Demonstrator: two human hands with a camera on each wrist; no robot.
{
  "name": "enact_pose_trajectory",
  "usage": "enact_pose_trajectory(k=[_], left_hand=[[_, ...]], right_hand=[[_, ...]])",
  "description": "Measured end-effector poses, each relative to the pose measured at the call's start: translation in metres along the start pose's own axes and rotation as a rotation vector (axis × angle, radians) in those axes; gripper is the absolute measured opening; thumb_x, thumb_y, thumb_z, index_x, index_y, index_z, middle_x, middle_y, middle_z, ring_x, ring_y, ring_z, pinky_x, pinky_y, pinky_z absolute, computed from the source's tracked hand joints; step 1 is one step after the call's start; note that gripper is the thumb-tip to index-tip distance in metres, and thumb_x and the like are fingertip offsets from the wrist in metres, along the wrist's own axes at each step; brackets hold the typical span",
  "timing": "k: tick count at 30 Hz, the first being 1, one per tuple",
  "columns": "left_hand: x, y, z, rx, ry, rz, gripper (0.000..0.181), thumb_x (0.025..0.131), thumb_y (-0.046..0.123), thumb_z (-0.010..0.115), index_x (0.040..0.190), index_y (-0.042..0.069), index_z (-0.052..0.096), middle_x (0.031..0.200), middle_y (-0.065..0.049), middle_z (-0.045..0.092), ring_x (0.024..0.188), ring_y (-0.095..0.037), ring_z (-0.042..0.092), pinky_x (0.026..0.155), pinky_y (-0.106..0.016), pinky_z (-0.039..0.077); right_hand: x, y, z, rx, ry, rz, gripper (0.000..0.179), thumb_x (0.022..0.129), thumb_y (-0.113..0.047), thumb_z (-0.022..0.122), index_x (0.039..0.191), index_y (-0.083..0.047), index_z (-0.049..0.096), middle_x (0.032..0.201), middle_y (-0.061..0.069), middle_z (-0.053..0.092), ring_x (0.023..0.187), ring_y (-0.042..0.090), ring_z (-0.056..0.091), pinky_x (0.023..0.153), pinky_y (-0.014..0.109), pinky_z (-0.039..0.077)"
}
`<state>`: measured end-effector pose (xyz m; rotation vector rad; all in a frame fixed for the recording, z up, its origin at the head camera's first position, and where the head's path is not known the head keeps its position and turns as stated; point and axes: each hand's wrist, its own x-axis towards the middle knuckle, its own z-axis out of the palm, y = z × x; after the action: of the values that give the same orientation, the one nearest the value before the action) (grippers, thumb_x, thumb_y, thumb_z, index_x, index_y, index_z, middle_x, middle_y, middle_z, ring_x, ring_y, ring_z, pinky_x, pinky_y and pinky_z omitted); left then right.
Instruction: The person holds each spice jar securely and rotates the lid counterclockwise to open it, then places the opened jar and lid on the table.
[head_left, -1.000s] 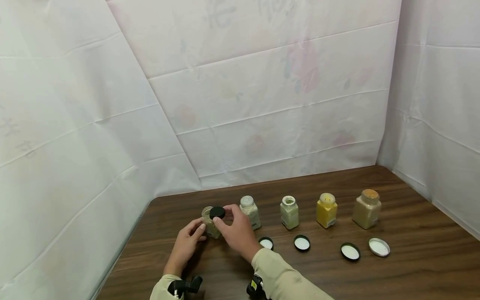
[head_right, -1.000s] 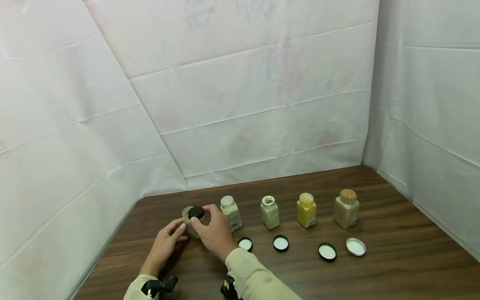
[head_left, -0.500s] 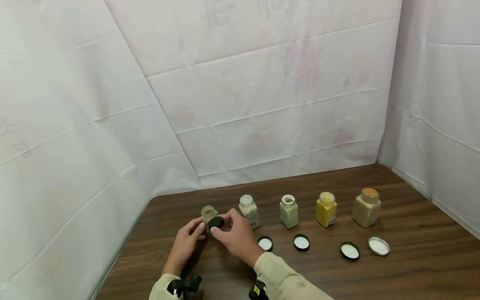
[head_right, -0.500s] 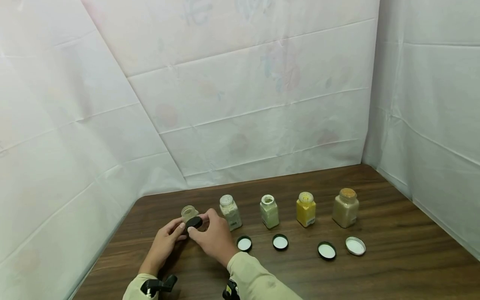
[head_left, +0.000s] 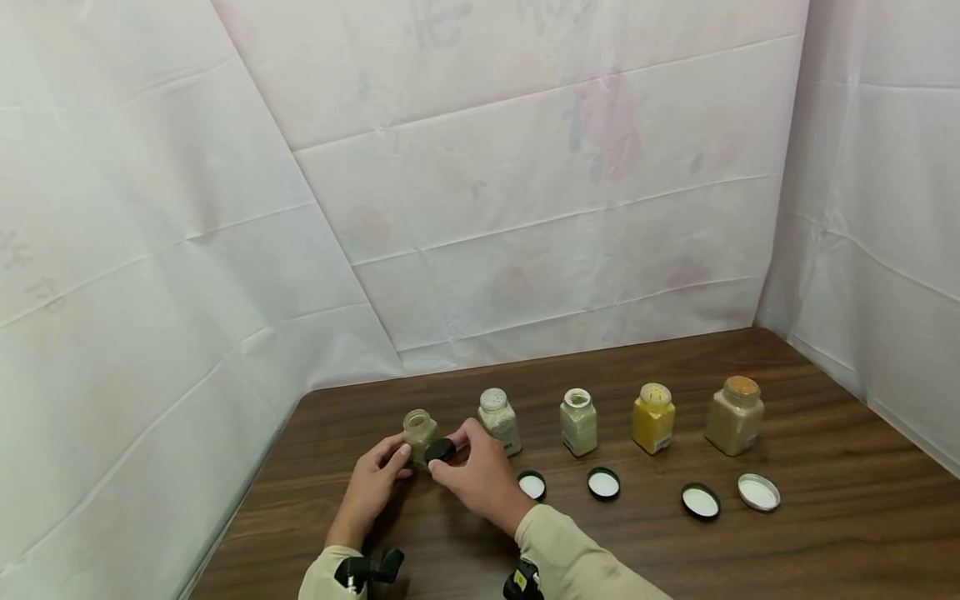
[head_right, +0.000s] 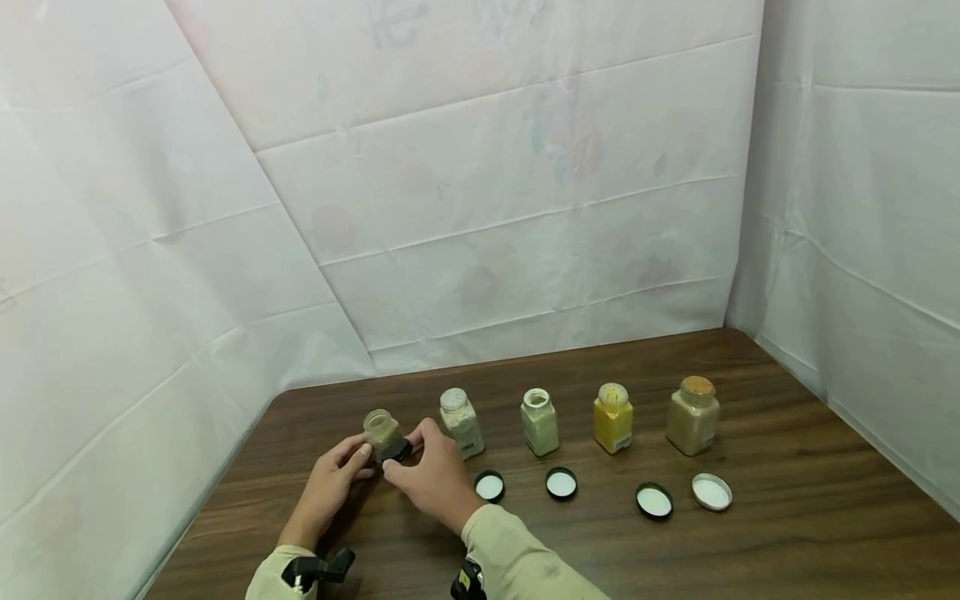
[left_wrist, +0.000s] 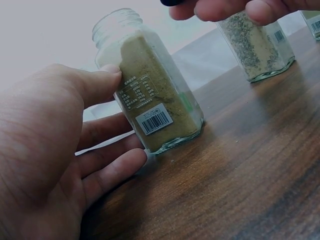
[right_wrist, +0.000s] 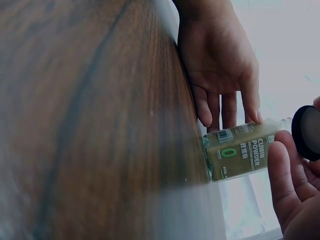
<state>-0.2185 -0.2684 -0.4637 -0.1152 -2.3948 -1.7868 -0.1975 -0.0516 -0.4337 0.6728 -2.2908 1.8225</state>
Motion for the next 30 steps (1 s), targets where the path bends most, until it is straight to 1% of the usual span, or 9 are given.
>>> enact_pose_trajectory(k=[4,8,11,16,21,26,30], left_hand=[[0.0004,0.0022,0.0000,0.005,0.001,-0.006,0.036,0.104,0.021,0.058,0.133,0.002,0.062,0.125,-0.017,0.063,0.107,-0.023,0.062,0.083,-0.031,0.055],[0.0009,0.0033,-0.0001,0.010,-0.002,-0.011,0.036,0.104,0.021,0.058,0.134,0.002,0.061,0.125,-0.017,0.063,0.107,-0.024,0.062,0.083,-0.031,0.055],[0.0014,0.0029,-0.0006,0.019,-0.001,-0.010,0.038,0.104,0.023,0.058,0.135,0.001,0.060,0.126,-0.017,0.063,0.107,-0.024,0.062,0.082,-0.031,0.055],[0.0034,0.0024,0.0007,0.013,-0.005,-0.009,0.038,0.103,0.023,0.058,0.134,0.001,0.060,0.125,-0.017,0.063,0.107,-0.023,0.062,0.083,-0.032,0.055],[0.0044,0.0008,0.0023,-0.001,-0.010,-0.006,0.037,0.103,0.022,0.059,0.133,0.001,0.061,0.124,-0.017,0.063,0.105,-0.021,0.062,0.083,-0.032,0.055],[0.0028,0.0007,0.0011,0.000,-0.003,-0.007,0.038,0.103,0.023,0.059,0.133,0.000,0.060,0.124,-0.017,0.063,0.104,-0.021,0.063,0.083,-0.032,0.055],[0.0013,0.0009,-0.0003,0.000,-0.003,-0.014,0.039,0.103,0.023,0.059,0.134,-0.001,0.059,0.125,-0.018,0.063,0.106,-0.024,0.062,0.083,-0.033,0.055]], right_hand=[[0.0009,-0.0003,-0.0020,-0.010,-0.024,0.013,0.027,0.088,-0.028,0.075,0.102,-0.017,0.054,0.093,-0.004,0.059,0.082,0.011,0.060,0.069,0.028,0.051],[0.0020,-0.0003,-0.0032,-0.025,-0.066,0.026,0.030,0.087,-0.028,0.074,0.104,-0.015,0.054,0.091,-0.003,0.060,0.080,0.010,0.059,0.069,0.029,0.050],[0.0033,0.0003,-0.0034,-0.031,-0.108,0.031,0.032,0.087,-0.027,0.074,0.107,-0.013,0.053,0.091,-0.003,0.060,0.079,0.009,0.059,0.069,0.029,0.049],[0.0042,0.0009,-0.0051,-0.028,-0.173,0.041,0.032,0.088,-0.025,0.073,0.109,-0.016,0.051,0.092,-0.003,0.060,0.077,0.008,0.059,0.068,0.027,0.050],[0.0041,0.0010,-0.0077,-0.037,-0.223,0.038,0.031,0.090,-0.025,0.073,0.112,-0.018,0.053,0.098,-0.005,0.060,0.080,0.007,0.060,0.071,0.027,0.051],[0.0048,-0.0013,-0.0072,-0.032,-0.248,0.022,0.032,0.089,-0.022,0.074,0.114,-0.016,0.055,0.099,-0.004,0.061,0.083,0.005,0.060,0.075,0.026,0.051],[0.0052,-0.0036,-0.0061,-0.026,-0.264,0.043,0.033,0.088,-0.018,0.074,0.115,-0.014,0.056,0.101,-0.001,0.061,0.086,0.010,0.062,0.077,0.026,0.051]])
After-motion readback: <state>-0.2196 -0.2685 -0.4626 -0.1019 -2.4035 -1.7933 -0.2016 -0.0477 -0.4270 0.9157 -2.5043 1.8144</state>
